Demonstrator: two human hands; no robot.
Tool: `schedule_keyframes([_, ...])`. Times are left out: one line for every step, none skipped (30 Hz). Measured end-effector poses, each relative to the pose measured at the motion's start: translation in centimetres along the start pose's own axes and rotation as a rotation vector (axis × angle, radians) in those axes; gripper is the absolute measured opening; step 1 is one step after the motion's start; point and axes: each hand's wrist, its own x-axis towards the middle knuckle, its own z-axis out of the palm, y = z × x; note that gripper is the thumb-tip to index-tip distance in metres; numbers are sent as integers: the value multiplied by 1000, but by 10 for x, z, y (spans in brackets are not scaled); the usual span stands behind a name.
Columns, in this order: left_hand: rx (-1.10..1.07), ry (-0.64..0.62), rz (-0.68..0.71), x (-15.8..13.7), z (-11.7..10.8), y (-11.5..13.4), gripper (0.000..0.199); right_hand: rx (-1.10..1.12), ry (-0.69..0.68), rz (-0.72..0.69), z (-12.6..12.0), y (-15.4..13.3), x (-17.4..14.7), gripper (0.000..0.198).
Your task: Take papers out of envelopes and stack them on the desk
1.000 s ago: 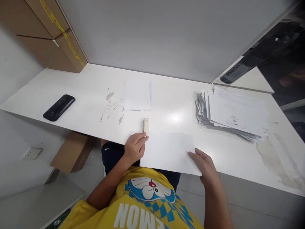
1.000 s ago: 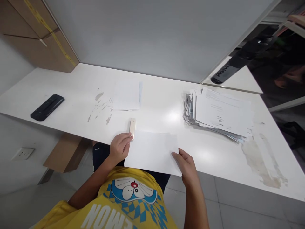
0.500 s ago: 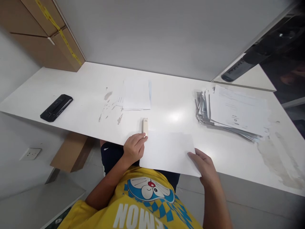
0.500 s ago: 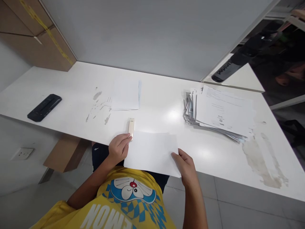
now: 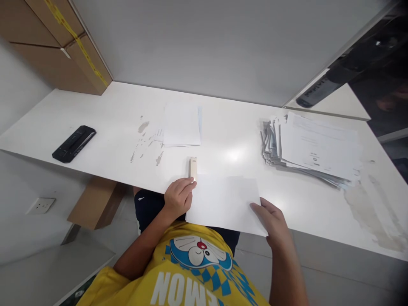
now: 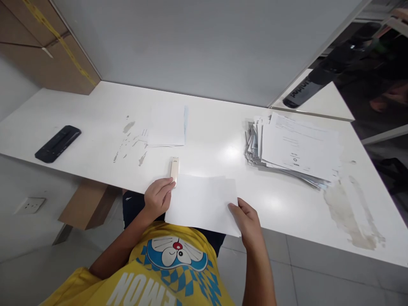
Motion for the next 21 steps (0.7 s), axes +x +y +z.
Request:
schedule_keyframes([0,-1,-5,0,0,0,35,-9,-6,-5,0,0,0,36])
schedule_keyframes([-1,-1,-7,0,0,0,36,-17,-11,-12,-1,0,0,37])
schedule_keyframes([-3,1,-5,1,0,0,36,-21,-15,-17,-1,0,0,38])
schedule_keyframes([-6,5,-1,1,-1,0,36,-22,-16,-20,-1,0,0,38])
schedule_keyframes([-11,10,4,1,-1,0,36,-19,-13,-21,-1,0,0,38])
schedule_keyframes([-13,16,9,2,-1,0,36,-13,-9,-21,-1,0,0,37])
schedule_keyframes([-14,21,13,2,-1,0,36,-4,-6,-19,-1,0,0,36])
schedule_keyframes([-13,24,16,2,0,0,37,5,-2,-16,0,0,0,35])
schedule_keyframes([-10,27,18,2,0,1,37,12,3,-13,0,0,-1,34])
schedule_keyframes([-8,27,21,3,0,1,37,17,7,-10,1,-1,-1,34])
schedule_keyframes([-5,28,23,3,0,1,37,21,9,-9,1,-1,-1,34])
schedule_keyframes([-1,28,24,3,0,2,36,22,11,-7,1,0,-1,33])
schedule_keyframes([1,28,24,3,0,2,36,23,11,-7,1,0,-1,33])
schedule_keyframes([3,26,24,3,0,2,36,23,10,-8,1,0,-1,33])
schedule_keyframes([3,23,24,3,-1,1,37,23,7,-11,0,0,-1,33])
schedule_keyframes([-2,17,23,3,-2,1,38,21,4,-13,0,1,0,34])
schedule_keyframes([-12,7,21,3,-2,-1,39,16,0,-16,-1,1,0,34])
schedule_keyframes([-24,-10,21,2,-3,-2,40,8,-3,-18,-2,2,0,34])
schedule_keyframes([-37,-32,25,1,-2,-4,40,-4,-6,-21,-2,3,1,33])
schedule_keyframes([-47,-50,29,-1,-1,-5,40,-18,-10,-23,-3,4,2,33])
schedule_keyframes([-50,-58,28,-3,0,-6,40,-32,-17,-26,-3,5,3,33])
